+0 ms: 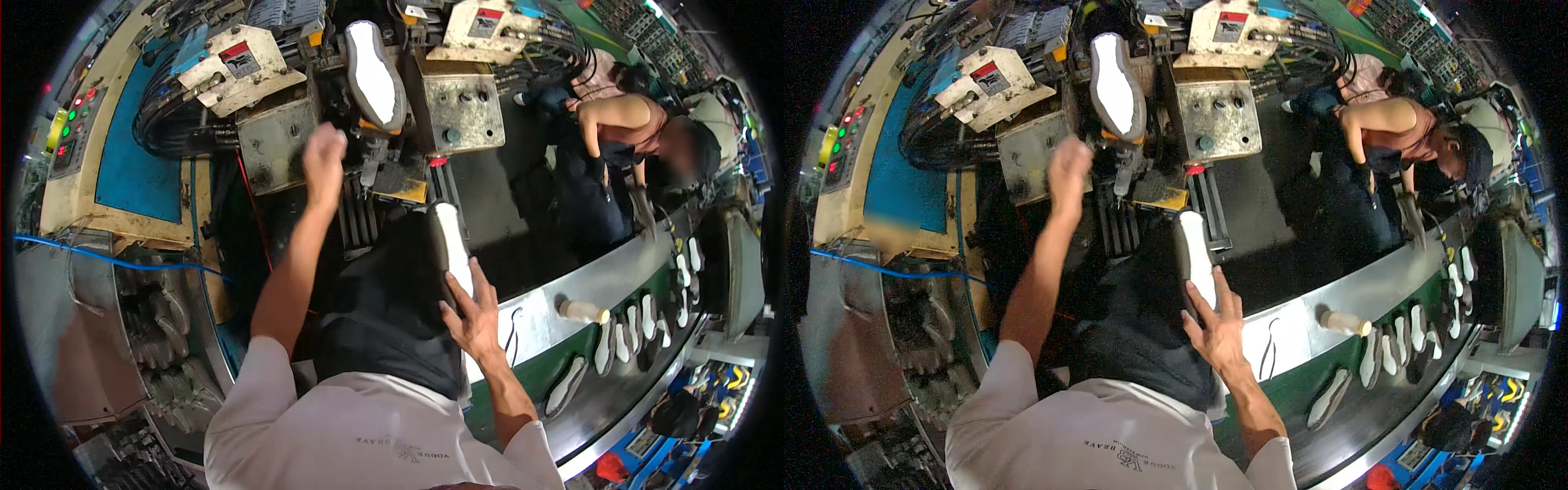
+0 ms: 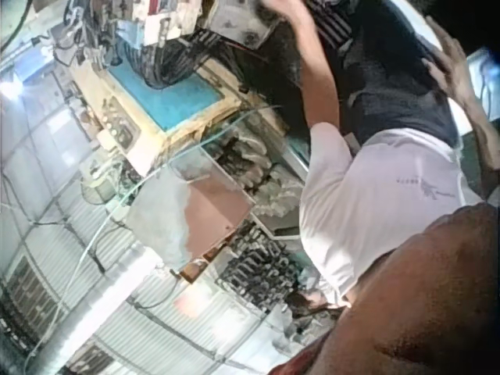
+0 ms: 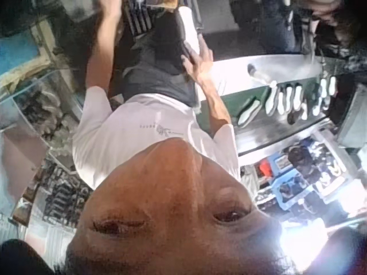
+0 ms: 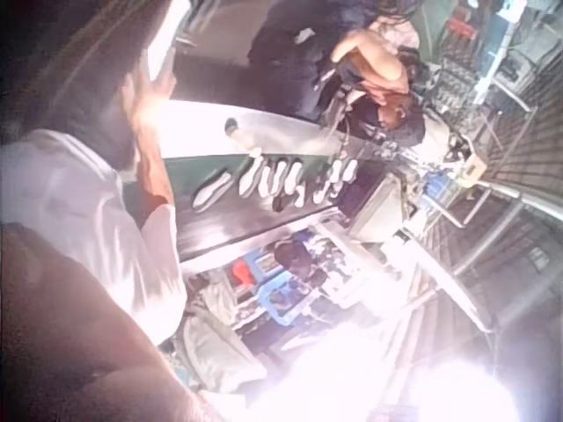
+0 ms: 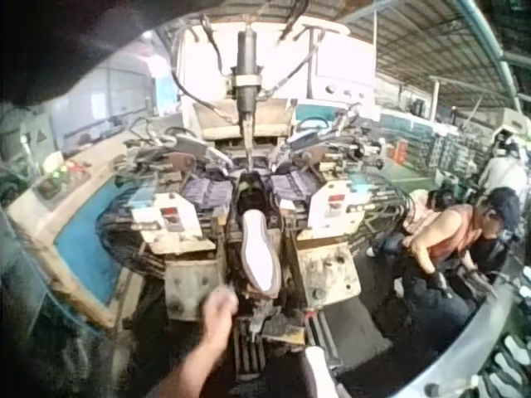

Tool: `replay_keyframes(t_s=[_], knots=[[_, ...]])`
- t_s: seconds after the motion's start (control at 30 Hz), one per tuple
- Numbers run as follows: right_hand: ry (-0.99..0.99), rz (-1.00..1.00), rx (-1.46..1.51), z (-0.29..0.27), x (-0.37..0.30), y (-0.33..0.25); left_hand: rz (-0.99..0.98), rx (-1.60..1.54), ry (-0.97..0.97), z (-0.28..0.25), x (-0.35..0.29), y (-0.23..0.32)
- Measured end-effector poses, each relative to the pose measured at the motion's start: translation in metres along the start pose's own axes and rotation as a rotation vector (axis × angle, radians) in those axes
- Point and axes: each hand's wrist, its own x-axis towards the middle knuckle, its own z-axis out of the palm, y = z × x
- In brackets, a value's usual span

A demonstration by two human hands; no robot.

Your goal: Operating a shoe lasting machine to shape and attach shoe uppers to soles on an assembly line.

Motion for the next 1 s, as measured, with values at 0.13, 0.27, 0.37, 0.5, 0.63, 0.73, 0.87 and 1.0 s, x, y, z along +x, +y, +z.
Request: replay_keyframes(t_s=[0.13, 0.27, 0.37, 0.5, 0.63, 0.73, 0.87, 1.0], knots=[[0.084, -0.046, -0.093, -0.033, 0.071, -0.017, -0.199, -0.360, -0.058, 0.041, 0.110, 0.078], [0.136, -0.202, -0.141, -0.050, 0.171, -0.043, -0.539, -0.485, -0.258, 0.061, 0.144, 0.101], [0.141, -0.311, -0.167, -0.039, 0.246, -0.070, -0.439, -0.613, -0.367, 0.004, 0.099, 0.119], [0.206, -0.389, -0.129, -0.004, 0.327, -0.088, -0.294, -0.822, -0.452, -0.058, -0.021, 0.148], [0.237, -0.368, -0.310, 0.055, 0.371, -0.083, -0.307, -1.001, -0.475, -0.125, -0.119, 0.123], [0.305, -0.392, -0.250, 0.067, 0.366, -0.088, -0.323, -0.977, -0.230, -0.161, -0.192, 0.107], [0.444, -0.633, 0.319, 0.071, 0.348, -0.097, -0.492, -1.052, -0.061, -0.212, -0.274, 0.064], [0.288, -0.371, -0.285, 0.081, 0.361, -0.073, -0.652, -0.880, 0.129, -0.226, -0.324, 0.063]])
